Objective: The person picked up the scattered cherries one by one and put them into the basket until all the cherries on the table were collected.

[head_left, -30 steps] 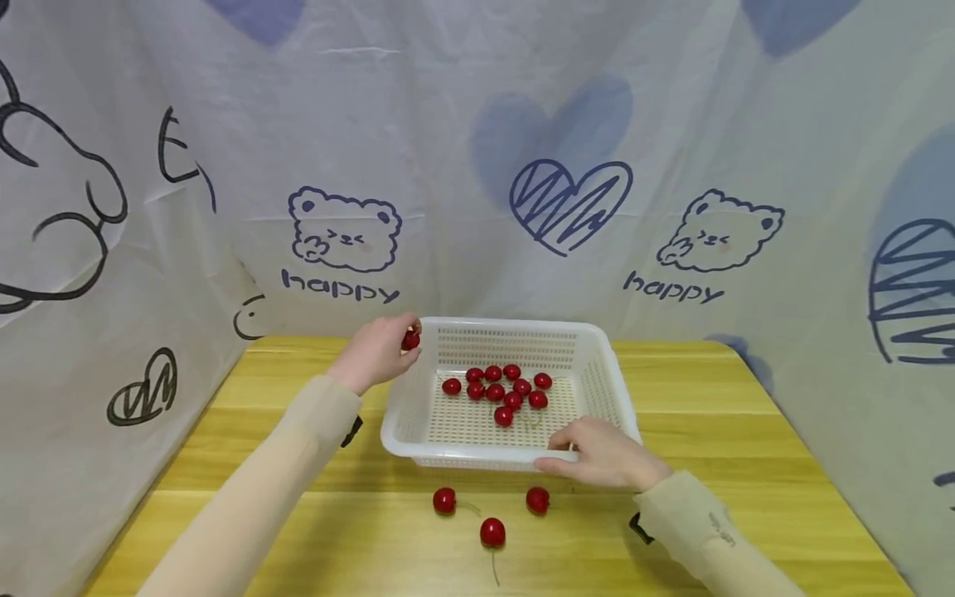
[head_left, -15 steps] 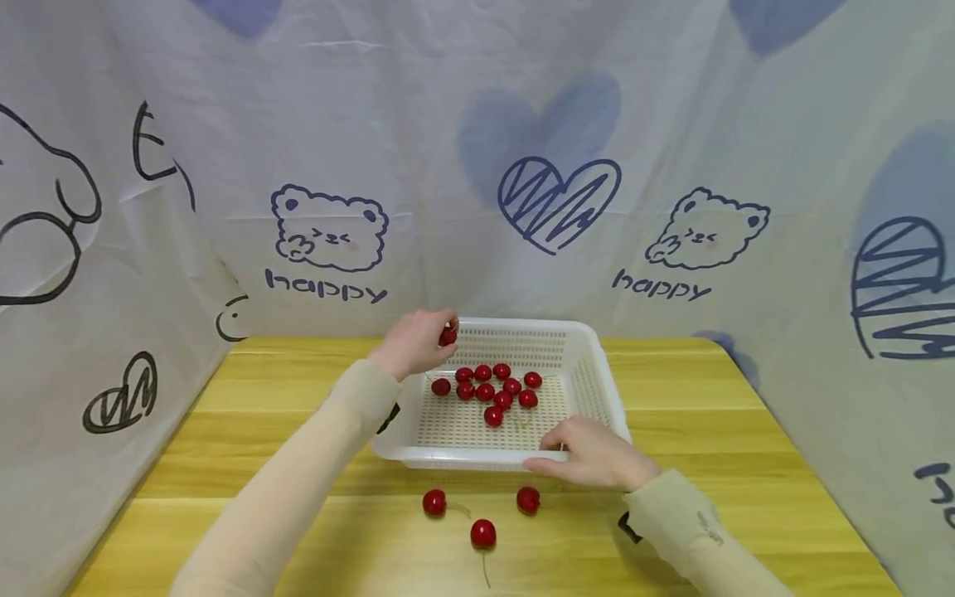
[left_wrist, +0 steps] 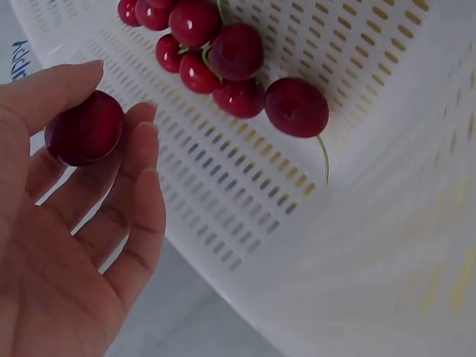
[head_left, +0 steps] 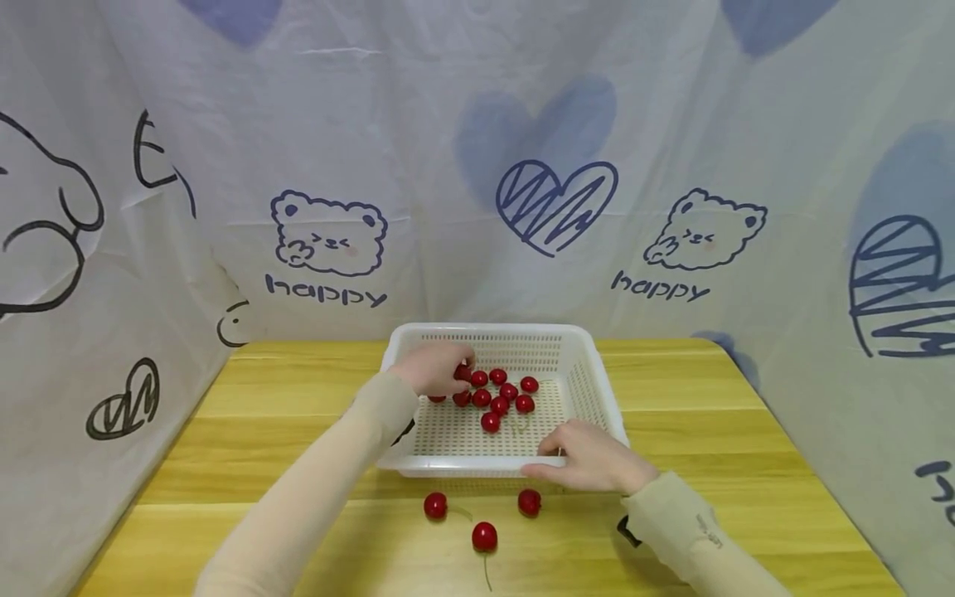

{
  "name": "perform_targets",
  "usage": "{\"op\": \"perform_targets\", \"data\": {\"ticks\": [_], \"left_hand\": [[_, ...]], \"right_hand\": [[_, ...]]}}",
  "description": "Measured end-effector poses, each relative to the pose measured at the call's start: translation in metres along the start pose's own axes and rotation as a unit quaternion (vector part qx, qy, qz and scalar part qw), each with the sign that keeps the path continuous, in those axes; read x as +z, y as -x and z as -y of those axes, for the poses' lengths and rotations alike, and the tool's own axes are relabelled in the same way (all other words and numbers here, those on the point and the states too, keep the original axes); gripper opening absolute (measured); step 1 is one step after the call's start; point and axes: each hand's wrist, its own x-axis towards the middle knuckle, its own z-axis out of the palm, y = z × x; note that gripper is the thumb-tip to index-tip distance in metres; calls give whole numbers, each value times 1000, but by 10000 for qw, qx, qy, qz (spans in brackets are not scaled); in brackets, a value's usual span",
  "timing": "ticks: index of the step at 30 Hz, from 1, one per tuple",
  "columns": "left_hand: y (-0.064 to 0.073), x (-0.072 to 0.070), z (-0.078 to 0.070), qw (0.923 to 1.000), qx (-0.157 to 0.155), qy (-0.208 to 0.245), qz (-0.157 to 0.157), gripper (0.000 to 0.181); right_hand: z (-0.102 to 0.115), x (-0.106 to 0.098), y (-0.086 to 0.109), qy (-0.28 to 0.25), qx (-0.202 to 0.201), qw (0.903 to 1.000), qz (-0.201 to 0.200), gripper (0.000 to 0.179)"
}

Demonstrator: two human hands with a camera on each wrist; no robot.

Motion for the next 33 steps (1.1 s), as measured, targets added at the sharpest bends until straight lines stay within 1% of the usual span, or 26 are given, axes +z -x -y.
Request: {"op": "perform_targets", "data": {"ticks": [7, 15, 20, 26, 28, 33], "left_hand": [[-4, 11, -6, 9998, -103, 29, 180, 19], [-10, 25, -3, 9978, -257, 255, 553, 24], [-11, 29, -3, 9977, -260, 176, 606, 22], [-12, 31, -5, 9982, -33, 146, 586, 22], [-12, 32, -5, 9982, -31, 170, 569, 23], [-13, 33, -7, 9983, -167, 265, 500, 24]], "right_hand": [[0, 1, 0, -46, -33, 10000, 8, 43], [-1, 1, 0, -38, -8, 10000, 20, 43], [0, 0, 0, -87, 34, 10000, 30, 43], [0, 0, 0, -80, 42, 10000, 26, 43], [-1, 0, 0, -48, 40, 10000, 26, 43], [0, 0, 1, -42, 62, 10000, 22, 43]]}}
